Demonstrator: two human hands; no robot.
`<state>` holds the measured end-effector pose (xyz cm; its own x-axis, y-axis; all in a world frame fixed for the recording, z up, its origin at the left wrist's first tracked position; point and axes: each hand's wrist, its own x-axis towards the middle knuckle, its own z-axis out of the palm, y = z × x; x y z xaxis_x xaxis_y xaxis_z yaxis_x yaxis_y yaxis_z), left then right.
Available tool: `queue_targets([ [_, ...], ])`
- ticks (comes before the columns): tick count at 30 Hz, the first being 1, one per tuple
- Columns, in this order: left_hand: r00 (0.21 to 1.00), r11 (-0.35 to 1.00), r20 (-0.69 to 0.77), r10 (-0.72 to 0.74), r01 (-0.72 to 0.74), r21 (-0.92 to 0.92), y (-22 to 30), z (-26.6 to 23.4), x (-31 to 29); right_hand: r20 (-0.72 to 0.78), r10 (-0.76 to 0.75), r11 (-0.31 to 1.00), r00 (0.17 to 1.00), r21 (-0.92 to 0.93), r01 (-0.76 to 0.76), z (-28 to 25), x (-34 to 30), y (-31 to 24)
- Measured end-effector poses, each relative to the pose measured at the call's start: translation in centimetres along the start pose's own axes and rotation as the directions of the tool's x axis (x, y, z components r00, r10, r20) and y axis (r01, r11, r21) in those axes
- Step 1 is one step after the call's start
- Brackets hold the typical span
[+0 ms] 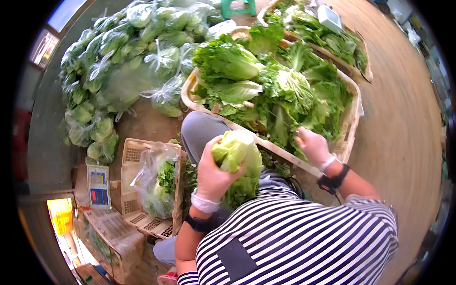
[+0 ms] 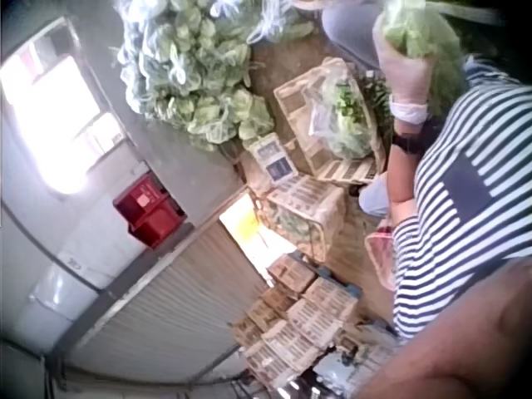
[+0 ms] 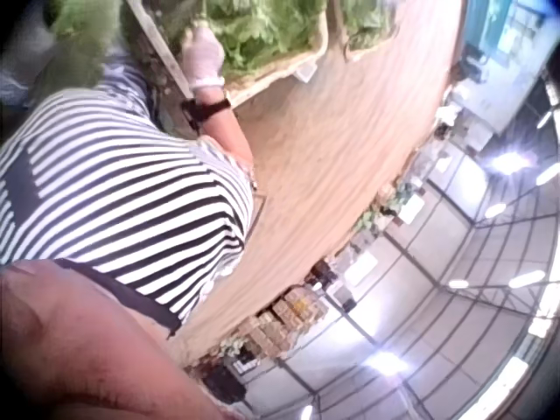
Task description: The person trims the stems of lettuce heads with a knife and places the processed lettuce into plastic bags.
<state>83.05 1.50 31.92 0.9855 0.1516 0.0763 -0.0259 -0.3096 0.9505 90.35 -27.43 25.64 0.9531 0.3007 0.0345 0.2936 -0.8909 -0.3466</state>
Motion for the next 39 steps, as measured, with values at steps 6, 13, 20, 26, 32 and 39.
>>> queue_targets([
  [6,0.976,0.629,-0.066,-0.208,0.082,-0.773,-6.6,-8.2,-3.4,-0.249,-0.187,0.941,0.95,0.233,0.246,-1.2,6.1,-5.2],
  [13,0.802,0.407,-0.449,-0.393,-0.286,-0.867,-8.4,-13.3,-7.2,-0.034,-0.356,0.9,0.934,-0.281,0.333,3.8,17.2,-8.8],
  [20,0.778,0.387,-0.359,-0.516,-0.162,-0.908,-6.3,-14.0,-9.3,0.139,-0.752,0.284,0.644,0.95,0.127,4.7,11.2,-25.0],
  [26,0.788,0.352,-0.319,-0.527,-0.139,-0.926,-3.4,-13.6,-7.8,0.528,-0.849,0.115,0.017,0.215,-0.97,13.9,7.9,-27.0],
  [32,0.624,0.693,-0.621,-0.474,-0.17,-0.7,-5.4,-14.2,-10.1,0.427,-0.895,-0.159,0.127,-0.04,-0.986,15.6,5.9,-26.3],
  [39,0.729,0.75,-0.532,-0.431,-0.039,-0.661,-8.0,-15.8,-14.0,0.511,-0.744,-0.261,0.431,0.372,-0.891,13.5,7.2,-27.0],
])
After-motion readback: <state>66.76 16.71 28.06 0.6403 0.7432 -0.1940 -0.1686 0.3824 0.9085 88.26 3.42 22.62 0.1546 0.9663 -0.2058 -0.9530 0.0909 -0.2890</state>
